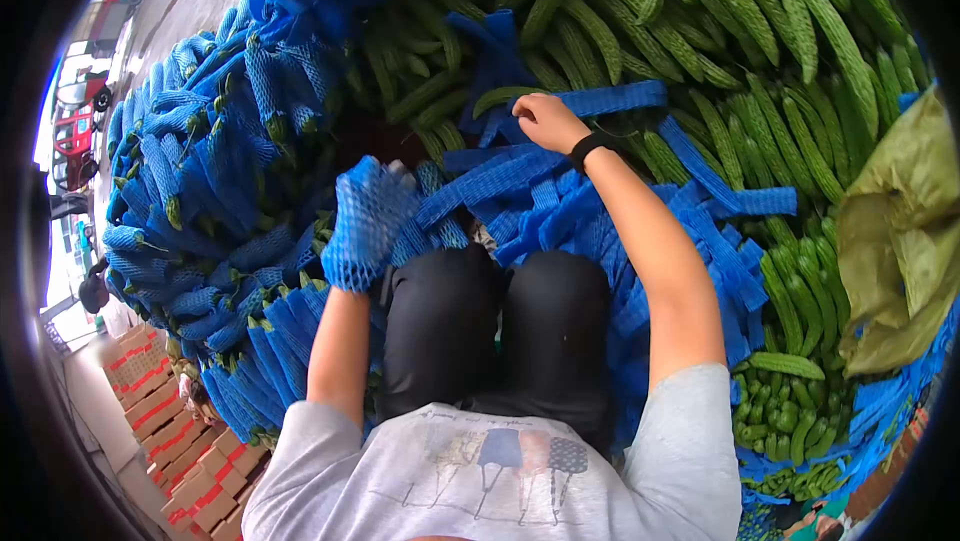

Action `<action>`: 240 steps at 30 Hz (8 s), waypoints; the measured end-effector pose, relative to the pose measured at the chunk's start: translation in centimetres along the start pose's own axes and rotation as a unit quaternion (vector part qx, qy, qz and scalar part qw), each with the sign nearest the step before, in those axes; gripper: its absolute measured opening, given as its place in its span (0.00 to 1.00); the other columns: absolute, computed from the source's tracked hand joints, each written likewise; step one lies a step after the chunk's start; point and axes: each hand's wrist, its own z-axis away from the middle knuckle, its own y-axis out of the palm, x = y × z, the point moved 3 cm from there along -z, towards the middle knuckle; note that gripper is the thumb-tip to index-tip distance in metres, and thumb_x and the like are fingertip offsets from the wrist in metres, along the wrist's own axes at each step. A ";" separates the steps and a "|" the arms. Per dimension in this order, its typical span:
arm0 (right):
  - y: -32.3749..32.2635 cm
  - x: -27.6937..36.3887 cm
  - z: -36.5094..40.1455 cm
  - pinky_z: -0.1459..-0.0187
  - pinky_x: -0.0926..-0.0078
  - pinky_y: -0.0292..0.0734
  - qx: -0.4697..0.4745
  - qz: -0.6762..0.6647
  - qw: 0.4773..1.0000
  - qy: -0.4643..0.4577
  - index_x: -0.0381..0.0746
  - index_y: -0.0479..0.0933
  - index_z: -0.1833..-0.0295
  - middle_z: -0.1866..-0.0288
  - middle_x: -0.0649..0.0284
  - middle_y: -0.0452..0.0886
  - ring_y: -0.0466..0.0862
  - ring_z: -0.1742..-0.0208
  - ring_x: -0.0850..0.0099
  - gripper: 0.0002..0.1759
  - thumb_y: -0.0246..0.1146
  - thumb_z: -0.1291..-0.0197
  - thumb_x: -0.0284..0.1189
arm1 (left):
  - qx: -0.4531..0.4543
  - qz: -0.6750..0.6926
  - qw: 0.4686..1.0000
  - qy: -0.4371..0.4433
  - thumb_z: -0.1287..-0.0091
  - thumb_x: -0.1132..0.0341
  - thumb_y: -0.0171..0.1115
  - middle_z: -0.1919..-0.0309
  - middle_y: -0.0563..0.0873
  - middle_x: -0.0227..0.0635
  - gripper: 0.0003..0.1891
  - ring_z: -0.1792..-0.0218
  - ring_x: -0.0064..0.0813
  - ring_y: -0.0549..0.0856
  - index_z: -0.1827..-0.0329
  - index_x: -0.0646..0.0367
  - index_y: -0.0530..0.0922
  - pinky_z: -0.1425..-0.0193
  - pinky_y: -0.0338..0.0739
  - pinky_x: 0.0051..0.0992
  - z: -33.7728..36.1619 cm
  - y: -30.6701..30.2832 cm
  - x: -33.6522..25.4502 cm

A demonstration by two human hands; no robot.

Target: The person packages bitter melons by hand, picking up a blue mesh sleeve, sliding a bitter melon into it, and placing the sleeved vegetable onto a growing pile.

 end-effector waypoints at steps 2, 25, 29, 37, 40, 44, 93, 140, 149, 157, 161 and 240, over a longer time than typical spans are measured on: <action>2.1 -4.6 -2.5 0.50 0.64 0.78 -0.041 0.069 0.997 -0.021 0.33 0.78 0.54 0.55 0.54 0.81 0.81 0.52 0.58 0.10 0.59 0.41 0.24 | -0.013 0.003 1.000 -0.002 0.29 0.53 0.54 0.35 0.76 0.36 0.23 0.33 0.38 0.72 0.33 0.49 0.71 0.32 0.67 0.41 0.0 1.5 -1.1; -0.7 -7.4 2.3 0.34 0.34 0.58 -0.209 0.236 0.949 0.024 0.43 0.70 0.40 0.46 0.58 0.82 0.79 0.41 0.58 0.26 0.69 0.43 0.35 | -0.165 0.602 0.781 0.034 0.30 0.64 0.59 0.34 0.75 0.48 0.40 0.48 0.29 0.84 0.19 0.54 0.46 0.56 0.80 0.17 1.5 5.5 2.0; -4.6 -0.1 5.1 0.41 0.58 0.70 -0.222 0.051 0.972 -0.057 0.39 0.71 0.42 0.47 0.55 0.80 0.80 0.45 0.55 0.27 0.72 0.47 0.30 | -0.043 0.841 0.525 0.122 0.35 0.50 0.67 0.29 0.68 0.52 0.48 0.50 0.34 0.87 0.19 0.46 0.46 0.63 0.81 0.14 4.3 0.8 -0.8; -8.6 14.4 9.3 0.43 0.60 0.73 -0.171 0.179 0.945 -0.213 0.38 0.73 0.43 0.47 0.55 0.80 0.78 0.45 0.53 0.29 0.74 0.51 0.31 | -0.130 0.736 0.639 0.181 0.37 0.64 0.68 0.46 0.79 0.42 0.33 0.50 0.35 0.85 0.29 0.58 0.64 0.52 0.80 0.28 9.7 -6.0 -6.3; -9.5 16.7 10.5 0.40 0.60 0.72 -0.116 0.163 0.958 -0.206 0.37 0.74 0.43 0.46 0.54 0.80 0.77 0.43 0.53 0.28 0.72 0.48 0.35 | -0.267 0.631 0.698 0.209 0.33 0.68 0.64 0.48 0.82 0.40 0.23 0.49 0.32 0.83 0.35 0.60 0.72 0.45 0.78 0.28 13.1 -6.0 -7.3; -8.5 20.8 11.3 0.39 0.59 0.69 -0.180 0.187 0.935 -0.241 0.36 0.77 0.47 0.47 0.55 0.81 0.78 0.43 0.55 0.27 0.66 0.41 0.48 | -0.475 0.121 0.844 0.218 0.29 0.65 0.60 0.43 0.81 0.40 0.21 0.44 0.30 0.81 0.35 0.61 0.72 0.37 0.75 0.29 15.5 -5.6 -8.0; -0.4 34.5 8.8 0.50 0.63 0.75 0.022 0.094 0.975 -0.202 0.31 0.78 0.57 0.52 0.49 0.81 0.80 0.50 0.54 0.25 0.65 0.38 0.46 | -0.408 0.034 0.858 0.310 0.46 0.71 0.65 0.66 0.83 0.45 0.16 0.68 0.47 0.83 0.52 0.57 0.79 0.66 0.79 0.39 31.0 -2.6 -2.0; 16.5 40.5 14.1 0.36 0.55 0.68 0.231 0.090 0.889 -0.386 0.38 0.73 0.38 0.38 0.51 0.73 0.72 0.36 0.52 0.32 0.73 0.52 0.28 | -0.527 0.813 0.243 -0.052 0.38 0.72 0.68 0.59 0.81 0.31 0.22 0.62 0.26 0.83 0.42 0.55 0.71 0.55 0.81 0.29 29.8 11.3 8.4; 7.1 32.3 11.1 0.47 0.73 0.76 0.146 0.057 0.974 -0.166 0.33 0.76 0.46 0.53 0.55 0.81 0.83 0.53 0.67 0.15 0.63 0.39 0.21 | -0.632 0.484 0.442 -0.414 0.46 0.67 0.74 0.52 0.83 0.40 0.39 0.54 0.33 0.84 0.31 0.64 0.64 0.44 0.78 0.32 50.6 26.7 15.8; 8.2 31.3 11.3 0.54 0.74 0.75 0.122 0.078 0.977 -0.156 0.33 0.78 0.50 0.60 0.58 0.82 0.82 0.59 0.68 0.10 0.62 0.35 0.25 | -0.344 0.259 0.519 -0.738 0.49 0.56 0.74 0.35 0.73 0.55 0.52 0.36 0.54 0.74 0.21 0.51 0.53 0.30 0.68 0.40 61.0 43.5 13.8; 7.2 32.3 11.3 0.54 0.76 0.77 0.104 0.042 0.981 -0.159 0.32 0.79 0.53 0.59 0.58 0.83 0.83 0.59 0.70 0.08 0.62 0.37 0.21 | -0.186 0.066 0.578 -0.792 0.50 0.62 0.73 0.42 0.79 0.52 0.45 0.42 0.53 0.79 0.26 0.55 0.62 0.36 0.73 0.44 62.7 45.0 16.6; -5.9 35.4 19.6 0.69 0.66 0.77 -0.312 -0.055 0.943 -0.101 0.36 0.75 0.62 0.74 0.51 0.81 0.84 0.71 0.57 0.07 0.64 0.45 0.25 | -0.371 -0.005 0.875 0.312 0.43 0.66 0.67 0.63 0.82 0.37 0.10 0.69 0.41 0.84 0.59 0.54 0.78 0.68 0.79 0.36 22.3 -8.9 -14.9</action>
